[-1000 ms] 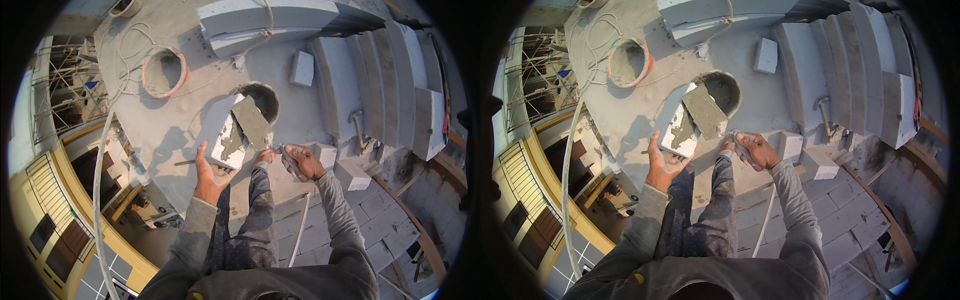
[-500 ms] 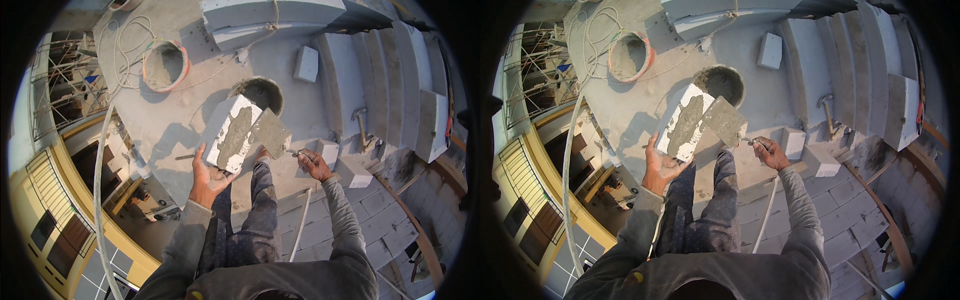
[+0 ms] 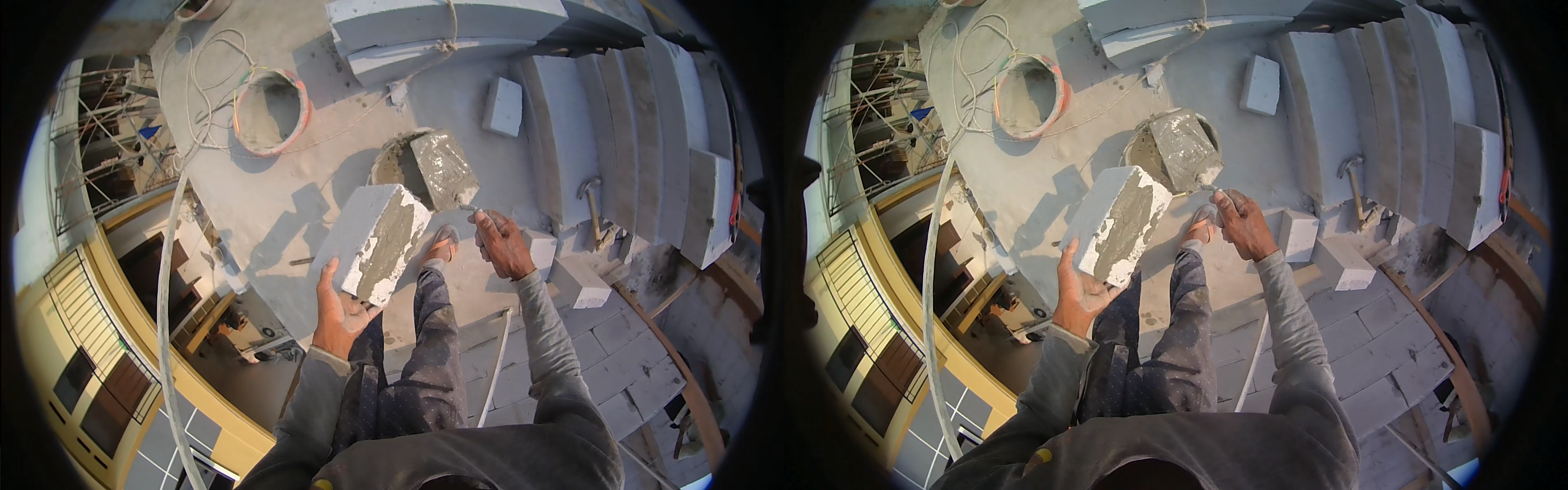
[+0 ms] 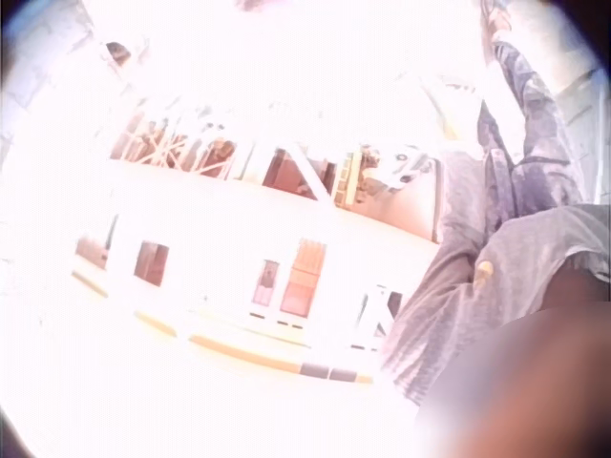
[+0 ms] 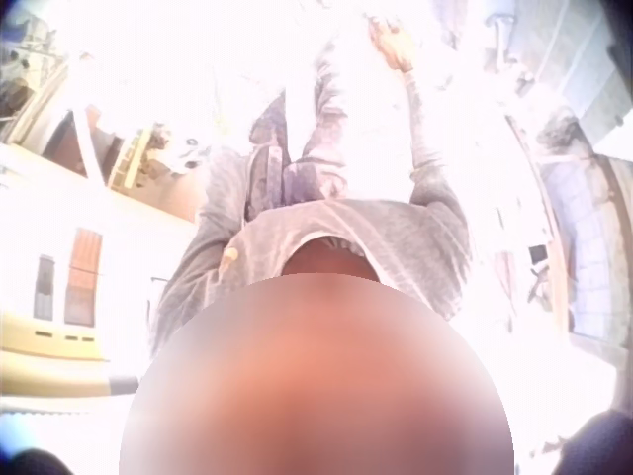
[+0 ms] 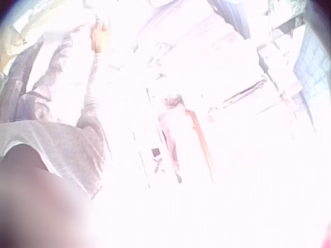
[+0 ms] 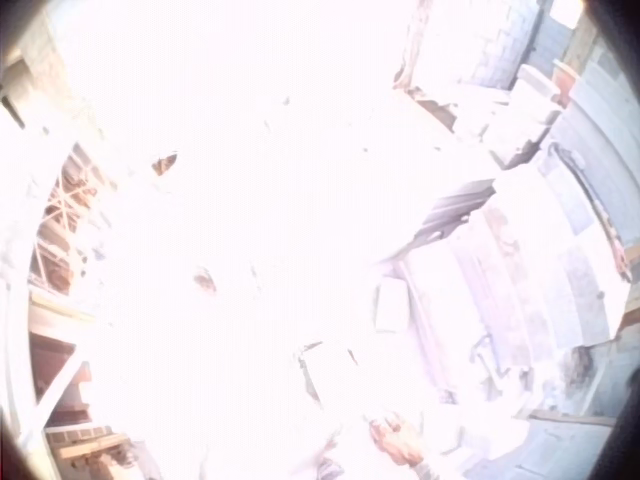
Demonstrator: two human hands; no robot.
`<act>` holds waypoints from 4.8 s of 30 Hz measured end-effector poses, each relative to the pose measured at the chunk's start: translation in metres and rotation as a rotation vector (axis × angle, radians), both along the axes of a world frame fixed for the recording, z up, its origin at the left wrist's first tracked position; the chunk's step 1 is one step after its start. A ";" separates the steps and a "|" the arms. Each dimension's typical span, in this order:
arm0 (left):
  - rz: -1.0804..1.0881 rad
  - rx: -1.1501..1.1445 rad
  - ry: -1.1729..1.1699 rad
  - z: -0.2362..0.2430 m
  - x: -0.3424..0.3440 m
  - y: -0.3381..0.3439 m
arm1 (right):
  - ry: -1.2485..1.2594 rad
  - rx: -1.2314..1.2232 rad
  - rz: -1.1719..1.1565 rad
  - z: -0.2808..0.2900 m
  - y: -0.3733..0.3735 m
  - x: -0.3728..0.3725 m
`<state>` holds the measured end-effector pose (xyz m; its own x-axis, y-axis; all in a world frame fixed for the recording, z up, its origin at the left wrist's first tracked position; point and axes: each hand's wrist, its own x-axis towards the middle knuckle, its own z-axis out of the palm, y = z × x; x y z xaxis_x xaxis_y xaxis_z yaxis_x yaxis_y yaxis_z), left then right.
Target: The person applies mortar to the edges of white aerated concrete blocks using a trowel, then places and adjusts the blocks on a rooftop wall. The person uses a hammer to tap the blocks into position and a tape measure to check alignment.
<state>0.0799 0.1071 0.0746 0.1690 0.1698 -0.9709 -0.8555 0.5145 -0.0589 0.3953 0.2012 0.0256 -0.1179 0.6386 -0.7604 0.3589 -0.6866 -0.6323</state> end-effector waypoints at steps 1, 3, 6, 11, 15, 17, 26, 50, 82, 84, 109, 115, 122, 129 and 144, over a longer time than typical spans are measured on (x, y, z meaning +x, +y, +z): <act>0.026 -0.019 0.019 0.000 -0.002 -0.004 | -0.031 -0.032 0.015 -0.006 -0.001 0.004; 0.073 0.003 -0.006 -0.001 -0.009 -0.010 | -0.209 0.075 0.197 -0.025 -0.002 0.011; 0.046 0.073 -0.011 -0.003 -0.020 -0.019 | -0.527 0.289 0.600 -0.090 0.020 0.004; 0.055 0.103 0.138 -0.015 -0.029 -0.033 | -0.771 0.107 0.911 -0.225 0.072 -0.050; 0.168 0.053 0.163 -0.032 -0.037 -0.043 | -0.804 0.071 0.740 -0.281 0.079 -0.108; 0.208 -0.016 0.181 -0.039 -0.042 -0.047 | -0.775 0.067 0.701 -0.289 0.078 -0.125; 0.250 0.006 0.178 -0.043 -0.046 -0.060 | -0.580 0.051 0.642 -0.306 0.078 -0.131; 0.355 -0.037 -0.125 -0.003 0.032 0.050 | -0.170 0.994 0.356 -0.030 -0.119 -0.032; -0.048 0.101 -0.075 0.058 0.010 -0.010 | 0.201 0.132 0.248 0.047 -0.027 0.059; -0.053 0.104 -0.071 0.054 0.008 -0.012 | 0.208 0.076 0.257 0.038 -0.017 0.054; 0.004 0.182 0.482 -0.010 -0.063 -0.103 | -0.422 0.095 0.801 -0.367 0.090 -0.130; 0.062 0.226 0.433 -0.013 -0.064 -0.102 | -0.285 0.217 0.574 -0.331 0.049 -0.068; 0.090 0.316 0.293 -0.035 -0.077 -0.098 | 0.152 0.034 0.107 -0.198 -0.001 -0.018; 0.156 0.343 0.063 -0.033 -0.057 -0.085 | 0.055 0.788 0.320 -0.029 -0.050 -0.012; 0.015 0.519 0.199 -0.005 -0.030 -0.063 | 0.381 0.230 0.232 0.123 -0.064 0.079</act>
<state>0.0495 0.0445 0.0693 -0.0156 0.6353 -0.7721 -0.8318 0.4203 0.3626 0.4740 0.1371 0.1485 -0.5184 0.7091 -0.4779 0.1995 -0.4432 -0.8740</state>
